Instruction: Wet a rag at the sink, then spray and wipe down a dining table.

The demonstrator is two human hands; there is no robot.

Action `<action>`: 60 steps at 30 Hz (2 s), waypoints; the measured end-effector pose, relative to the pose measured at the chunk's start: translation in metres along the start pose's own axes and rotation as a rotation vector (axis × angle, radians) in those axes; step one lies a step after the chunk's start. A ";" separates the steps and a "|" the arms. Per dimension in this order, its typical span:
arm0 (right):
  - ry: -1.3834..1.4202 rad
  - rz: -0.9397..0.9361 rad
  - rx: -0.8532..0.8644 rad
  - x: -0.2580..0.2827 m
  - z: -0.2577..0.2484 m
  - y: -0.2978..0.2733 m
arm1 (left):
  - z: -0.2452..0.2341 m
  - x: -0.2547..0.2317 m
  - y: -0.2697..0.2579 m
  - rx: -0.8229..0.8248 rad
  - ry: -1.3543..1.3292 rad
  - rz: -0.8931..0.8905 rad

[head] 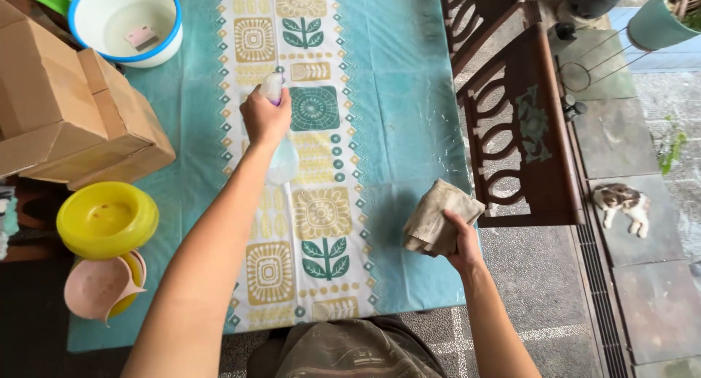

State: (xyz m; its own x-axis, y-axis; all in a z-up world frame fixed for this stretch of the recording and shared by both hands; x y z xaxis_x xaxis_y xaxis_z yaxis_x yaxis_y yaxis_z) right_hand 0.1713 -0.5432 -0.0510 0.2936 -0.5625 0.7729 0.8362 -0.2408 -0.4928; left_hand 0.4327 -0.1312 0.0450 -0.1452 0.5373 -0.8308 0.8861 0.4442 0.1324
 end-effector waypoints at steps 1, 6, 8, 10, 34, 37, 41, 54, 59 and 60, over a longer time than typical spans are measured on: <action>0.000 0.008 0.003 0.001 0.000 0.002 | -0.002 0.003 -0.002 -0.003 0.007 -0.005; 0.039 0.078 -0.050 0.010 0.017 0.008 | 0.003 0.000 -0.016 0.039 0.035 0.211; 0.069 0.063 -0.054 0.007 0.013 0.016 | 0.011 -0.016 -0.030 0.096 0.033 0.192; 0.101 0.040 -0.066 0.005 0.007 0.022 | 0.022 -0.032 -0.042 0.161 0.025 0.178; 0.079 -0.121 -0.204 -0.004 -0.015 0.010 | -0.125 0.103 -0.130 0.260 0.231 0.082; 0.085 -0.101 -0.129 -0.009 0.003 0.019 | -0.163 0.129 -0.135 0.177 0.324 0.096; 0.070 -0.112 -0.111 -0.012 0.019 0.027 | -0.182 0.120 -0.157 0.390 0.221 -0.019; 0.007 -0.528 -0.314 0.012 -0.048 -0.030 | -0.059 0.021 -0.259 1.132 0.123 0.266; 0.023 -0.558 -0.464 0.019 -0.089 -0.067 | -0.021 0.013 -0.287 1.208 0.098 0.417; 0.002 -0.591 -0.455 0.019 -0.097 -0.072 | -0.016 0.016 -0.290 1.222 0.107 0.440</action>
State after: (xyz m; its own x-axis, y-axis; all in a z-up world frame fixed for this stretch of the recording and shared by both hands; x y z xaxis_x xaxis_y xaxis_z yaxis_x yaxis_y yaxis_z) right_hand 0.0722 -0.6128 -0.0397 -0.1472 -0.2389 0.9598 0.5797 -0.8071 -0.1120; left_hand 0.1666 -0.2403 0.0020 0.2742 0.5494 -0.7893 0.6845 -0.6880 -0.2411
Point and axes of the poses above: each hand's wrist, its own y-axis towards the middle knuckle, its own z-axis out of the palm, x = y × z, the point moved 3 cm from there along y, towards the middle knuckle, and after that the axes turned 7 degrees about -z, right-handed, at the moved point
